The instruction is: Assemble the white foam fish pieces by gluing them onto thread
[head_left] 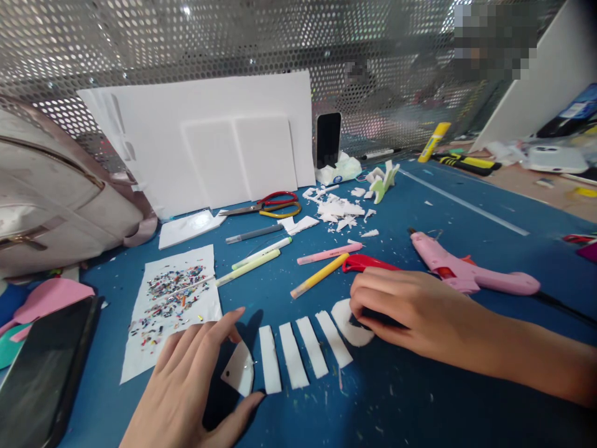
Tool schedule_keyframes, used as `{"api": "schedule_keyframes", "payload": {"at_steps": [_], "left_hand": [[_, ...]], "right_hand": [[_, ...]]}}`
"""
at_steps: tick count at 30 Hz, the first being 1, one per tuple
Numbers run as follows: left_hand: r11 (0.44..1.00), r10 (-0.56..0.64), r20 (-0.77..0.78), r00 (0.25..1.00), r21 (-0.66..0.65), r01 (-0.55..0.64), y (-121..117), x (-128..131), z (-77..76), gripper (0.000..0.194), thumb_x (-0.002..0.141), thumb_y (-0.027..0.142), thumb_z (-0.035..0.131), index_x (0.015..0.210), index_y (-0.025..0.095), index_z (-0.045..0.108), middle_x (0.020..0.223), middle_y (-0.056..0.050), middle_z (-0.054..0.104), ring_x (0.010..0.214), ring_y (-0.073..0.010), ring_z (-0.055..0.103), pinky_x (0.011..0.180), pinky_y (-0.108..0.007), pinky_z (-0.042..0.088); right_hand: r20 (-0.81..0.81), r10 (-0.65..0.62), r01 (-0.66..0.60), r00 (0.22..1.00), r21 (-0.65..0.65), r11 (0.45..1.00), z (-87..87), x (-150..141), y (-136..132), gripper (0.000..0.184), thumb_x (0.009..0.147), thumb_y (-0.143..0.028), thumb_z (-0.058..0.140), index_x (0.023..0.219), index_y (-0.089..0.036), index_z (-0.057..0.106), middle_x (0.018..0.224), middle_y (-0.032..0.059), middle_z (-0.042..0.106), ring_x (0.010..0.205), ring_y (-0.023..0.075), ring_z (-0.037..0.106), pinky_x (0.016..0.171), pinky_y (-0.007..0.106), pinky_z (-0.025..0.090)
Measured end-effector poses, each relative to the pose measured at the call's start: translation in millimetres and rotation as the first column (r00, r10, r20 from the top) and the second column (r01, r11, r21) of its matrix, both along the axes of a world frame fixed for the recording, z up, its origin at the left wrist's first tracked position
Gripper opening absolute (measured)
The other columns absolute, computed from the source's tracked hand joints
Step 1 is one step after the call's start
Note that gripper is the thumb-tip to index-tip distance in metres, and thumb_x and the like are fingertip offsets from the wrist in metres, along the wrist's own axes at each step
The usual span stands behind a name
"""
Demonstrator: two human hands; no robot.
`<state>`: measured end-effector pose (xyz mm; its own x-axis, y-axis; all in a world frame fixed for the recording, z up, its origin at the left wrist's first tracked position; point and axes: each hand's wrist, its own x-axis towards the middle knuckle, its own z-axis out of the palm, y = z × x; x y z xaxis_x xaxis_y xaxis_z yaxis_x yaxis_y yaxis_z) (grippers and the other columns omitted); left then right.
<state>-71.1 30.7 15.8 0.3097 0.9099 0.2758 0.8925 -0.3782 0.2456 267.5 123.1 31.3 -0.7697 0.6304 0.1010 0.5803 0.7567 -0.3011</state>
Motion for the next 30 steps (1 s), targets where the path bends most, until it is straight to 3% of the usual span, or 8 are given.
{"api": "schedule_keyframes", "payload": {"at_steps": [30], "left_hand": [[1.000, -0.010, 0.001, 1.000, -0.003, 0.010, 2.0, -1.8, 0.3, 0.060, 0.100, 0.051, 0.050, 0.152, 0.028, 0.031, 0.122, -0.006, 0.062, 0.117, -0.0272, 0.055, 0.101, -0.041, 0.042]], "right_hand": [[-0.010, 0.006, -0.006, 1.000, 0.024, 1.000, 2.4, -0.6, -1.1, 0.013, 0.101, -0.028, 0.049, 0.091, -0.023, 0.055, 0.090, 0.0012, 0.061, 0.075, 0.0166, 0.054, 0.065, 0.032, 0.039]]}}
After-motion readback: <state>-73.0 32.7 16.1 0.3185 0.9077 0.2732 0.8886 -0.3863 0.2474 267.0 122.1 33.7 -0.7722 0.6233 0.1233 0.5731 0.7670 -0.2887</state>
